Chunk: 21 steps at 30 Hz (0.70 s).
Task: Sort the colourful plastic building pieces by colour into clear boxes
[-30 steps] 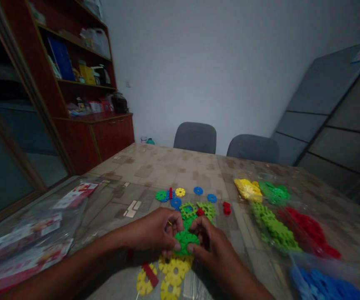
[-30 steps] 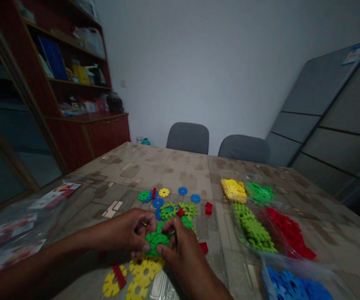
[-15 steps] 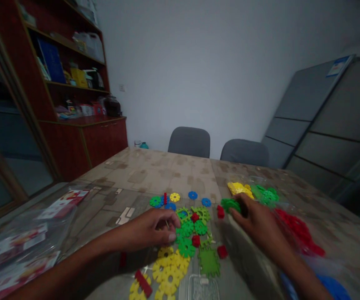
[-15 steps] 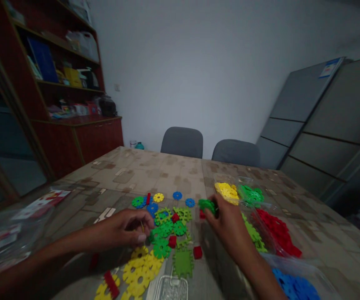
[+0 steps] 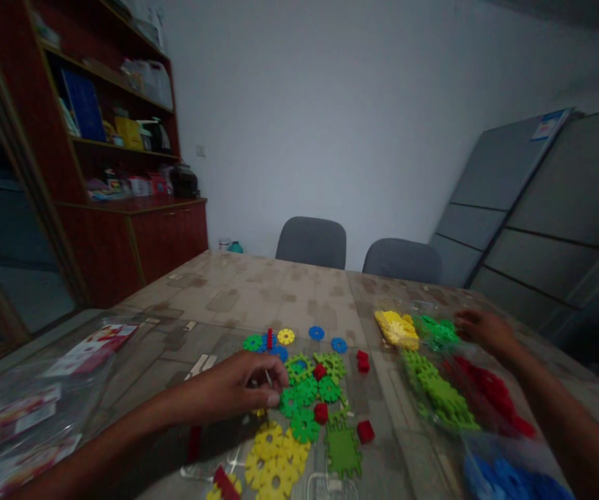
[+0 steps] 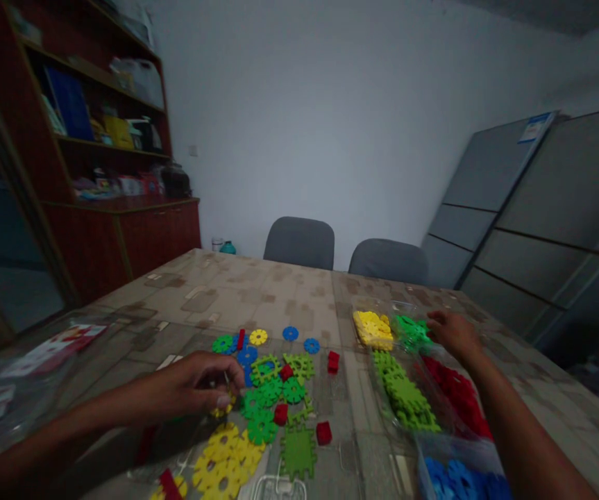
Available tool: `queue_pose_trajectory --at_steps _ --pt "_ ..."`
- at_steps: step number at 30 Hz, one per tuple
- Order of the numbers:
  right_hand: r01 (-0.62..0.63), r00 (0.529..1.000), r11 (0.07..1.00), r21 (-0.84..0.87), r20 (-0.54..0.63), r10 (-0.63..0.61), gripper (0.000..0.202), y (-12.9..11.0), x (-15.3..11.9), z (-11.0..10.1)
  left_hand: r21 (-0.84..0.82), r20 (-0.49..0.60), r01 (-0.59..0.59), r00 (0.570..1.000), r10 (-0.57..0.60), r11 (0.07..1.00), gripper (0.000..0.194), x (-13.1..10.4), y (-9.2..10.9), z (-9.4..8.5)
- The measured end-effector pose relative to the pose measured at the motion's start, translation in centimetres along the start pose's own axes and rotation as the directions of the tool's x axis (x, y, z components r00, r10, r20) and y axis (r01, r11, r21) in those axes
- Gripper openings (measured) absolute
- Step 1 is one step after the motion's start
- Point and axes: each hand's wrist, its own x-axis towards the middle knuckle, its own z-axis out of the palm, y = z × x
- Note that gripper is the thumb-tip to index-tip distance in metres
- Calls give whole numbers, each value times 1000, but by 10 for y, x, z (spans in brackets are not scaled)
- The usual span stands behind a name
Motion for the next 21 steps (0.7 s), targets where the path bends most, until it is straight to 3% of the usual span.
queue_pose_trajectory --at_steps 3,6,9,11,12,14,17,19,21 --pt "-13 988 993 116 154 -6 27 -18 -22 -4 49 -15 14 1000 -14 999 22 -3 6 -8" --pt "96 951 970 224 267 -156 35 -57 -64 -4 176 -71 65 996 -53 982 21 -9 6 -20" --pt "294 843 921 255 384 -375 32 -103 -119 6 342 -157 201 975 -155 918 30 -16 -1 -33" --pt "367 726 899 239 531 -437 32 -128 -153 20 433 -189 297 953 -237 851 39 -19 -7 -39" --pt "390 697 893 226 560 -447 31 -137 -167 29 469 -193 329 944 -268 820 42 -20 -10 -41" --pt "437 658 882 177 606 -447 27 -147 -187 49 519 -189 362 932 -309 774 46 -20 -13 -43" --pt "494 661 867 66 619 -424 25 -147 -196 79 558 -181 386 921 -346 735 50 -18 -14 -39" --pt "514 654 853 91 602 -459 27 -143 -194 94 566 -129 355 930 -345 744 46 -16 -14 -33" --pt "520 610 835 180 606 -511 29 -141 -190 103 553 -54 288 949 -311 782 37 -12 -13 -26"
